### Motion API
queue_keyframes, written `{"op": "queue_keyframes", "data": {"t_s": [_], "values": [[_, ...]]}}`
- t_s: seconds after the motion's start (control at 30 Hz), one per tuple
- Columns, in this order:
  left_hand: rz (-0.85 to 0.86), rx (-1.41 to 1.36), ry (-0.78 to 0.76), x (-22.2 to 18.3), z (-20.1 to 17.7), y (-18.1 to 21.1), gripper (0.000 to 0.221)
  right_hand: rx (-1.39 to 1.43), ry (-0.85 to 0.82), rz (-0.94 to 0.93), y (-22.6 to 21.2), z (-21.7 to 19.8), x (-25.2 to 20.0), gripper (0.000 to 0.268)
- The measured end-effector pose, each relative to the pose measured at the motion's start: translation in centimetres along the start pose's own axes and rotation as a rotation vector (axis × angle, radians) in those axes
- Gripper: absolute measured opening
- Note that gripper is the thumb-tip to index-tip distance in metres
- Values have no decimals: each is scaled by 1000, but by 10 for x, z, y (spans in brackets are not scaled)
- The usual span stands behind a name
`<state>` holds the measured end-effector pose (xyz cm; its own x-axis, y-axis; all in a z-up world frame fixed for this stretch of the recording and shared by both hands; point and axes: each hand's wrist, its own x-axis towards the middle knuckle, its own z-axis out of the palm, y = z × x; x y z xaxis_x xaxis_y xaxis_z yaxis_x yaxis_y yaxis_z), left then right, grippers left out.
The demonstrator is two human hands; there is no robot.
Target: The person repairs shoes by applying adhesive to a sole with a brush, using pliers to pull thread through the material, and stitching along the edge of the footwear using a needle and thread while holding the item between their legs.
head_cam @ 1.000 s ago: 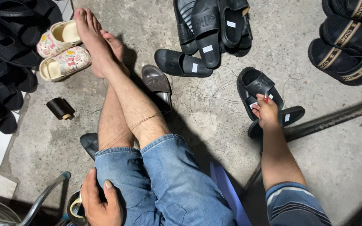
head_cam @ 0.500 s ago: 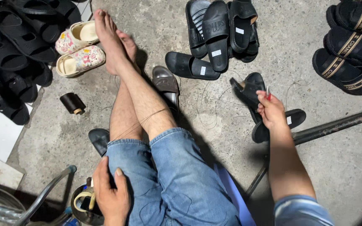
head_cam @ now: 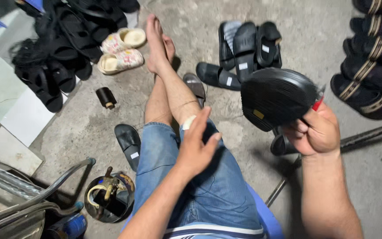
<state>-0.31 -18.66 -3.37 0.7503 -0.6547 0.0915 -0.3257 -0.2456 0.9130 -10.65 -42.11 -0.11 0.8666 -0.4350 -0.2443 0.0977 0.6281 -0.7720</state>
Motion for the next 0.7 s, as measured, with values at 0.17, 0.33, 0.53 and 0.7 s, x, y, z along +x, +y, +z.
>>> {"op": "queue_keyframes", "data": {"t_s": [0.17, 0.33, 0.53, 0.7], "values": [[60, -14, 43, -15, -14, 34, 74, 9, -23, -96, -12, 42, -23, 24], [192, 70, 256, -44, -29, 61, 92, -169, -61, 117, -8, 81, -44, 15], [-59, -96, 470, -85, -29, 67, 60, -367, 6, 394, 13, 99, -82, 25], [-107, -134, 415, -116, -47, 65, 18, -396, 107, 602, 36, 100, -106, 23]]}}
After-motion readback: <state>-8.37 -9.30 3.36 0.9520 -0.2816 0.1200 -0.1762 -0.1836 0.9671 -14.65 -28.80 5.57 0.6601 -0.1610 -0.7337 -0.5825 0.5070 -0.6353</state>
